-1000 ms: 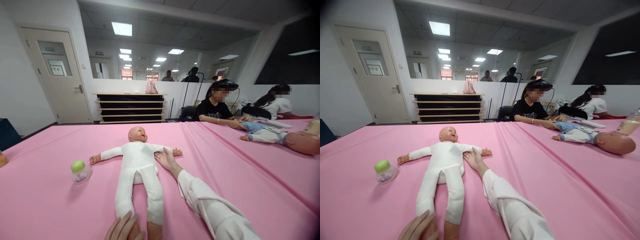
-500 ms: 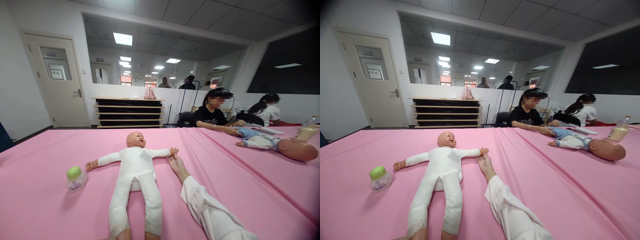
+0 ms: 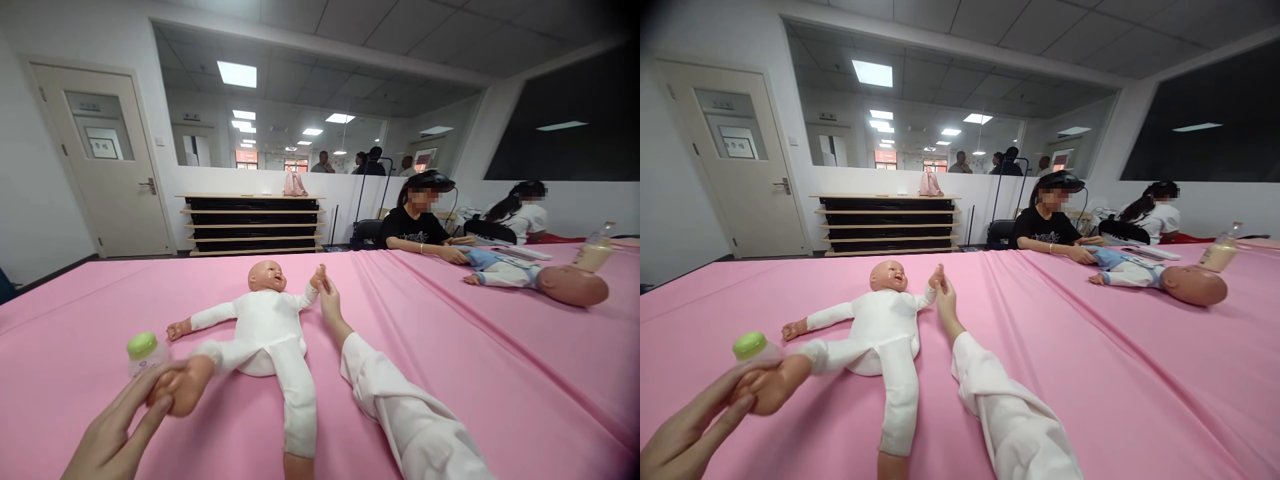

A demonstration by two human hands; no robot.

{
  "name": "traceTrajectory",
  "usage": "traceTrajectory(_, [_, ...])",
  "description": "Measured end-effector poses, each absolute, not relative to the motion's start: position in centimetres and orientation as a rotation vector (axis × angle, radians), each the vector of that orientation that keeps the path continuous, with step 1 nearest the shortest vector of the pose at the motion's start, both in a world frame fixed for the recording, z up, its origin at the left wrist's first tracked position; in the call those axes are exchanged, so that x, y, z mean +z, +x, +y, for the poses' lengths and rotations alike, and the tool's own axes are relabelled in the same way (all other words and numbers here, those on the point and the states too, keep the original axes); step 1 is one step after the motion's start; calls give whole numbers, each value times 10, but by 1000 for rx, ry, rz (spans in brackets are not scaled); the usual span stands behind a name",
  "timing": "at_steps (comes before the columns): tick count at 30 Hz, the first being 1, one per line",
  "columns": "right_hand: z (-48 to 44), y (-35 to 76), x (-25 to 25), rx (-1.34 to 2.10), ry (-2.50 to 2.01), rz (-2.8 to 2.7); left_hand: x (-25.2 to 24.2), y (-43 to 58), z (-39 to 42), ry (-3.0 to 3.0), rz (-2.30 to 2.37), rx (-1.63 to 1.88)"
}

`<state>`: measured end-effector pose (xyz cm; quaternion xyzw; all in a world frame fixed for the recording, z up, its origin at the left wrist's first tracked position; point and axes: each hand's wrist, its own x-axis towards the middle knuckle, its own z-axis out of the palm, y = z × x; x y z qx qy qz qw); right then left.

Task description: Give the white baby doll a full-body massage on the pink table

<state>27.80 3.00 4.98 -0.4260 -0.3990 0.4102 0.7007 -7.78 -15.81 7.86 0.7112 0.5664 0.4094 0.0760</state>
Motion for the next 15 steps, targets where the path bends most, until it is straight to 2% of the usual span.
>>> traceTrajectory(2, [30,255,54,914,-930,-1043,101,-52,-146,2185,1626,1258])
traceTrajectory(4, [30,235,53,842,-946,-1327,119,-18,-137,2329,1327,1295])
traceTrajectory(6, [29,221,47,717,-988,-1563,128,15,-129,2437,1065,1082])
traceTrajectory(10, [29,215,35,557,-1070,-1789,112,56,-113,2691,791,870])
traceTrajectory(15, [31,221,29,598,-1081,-1793,85,69,-103,2832,707,840])
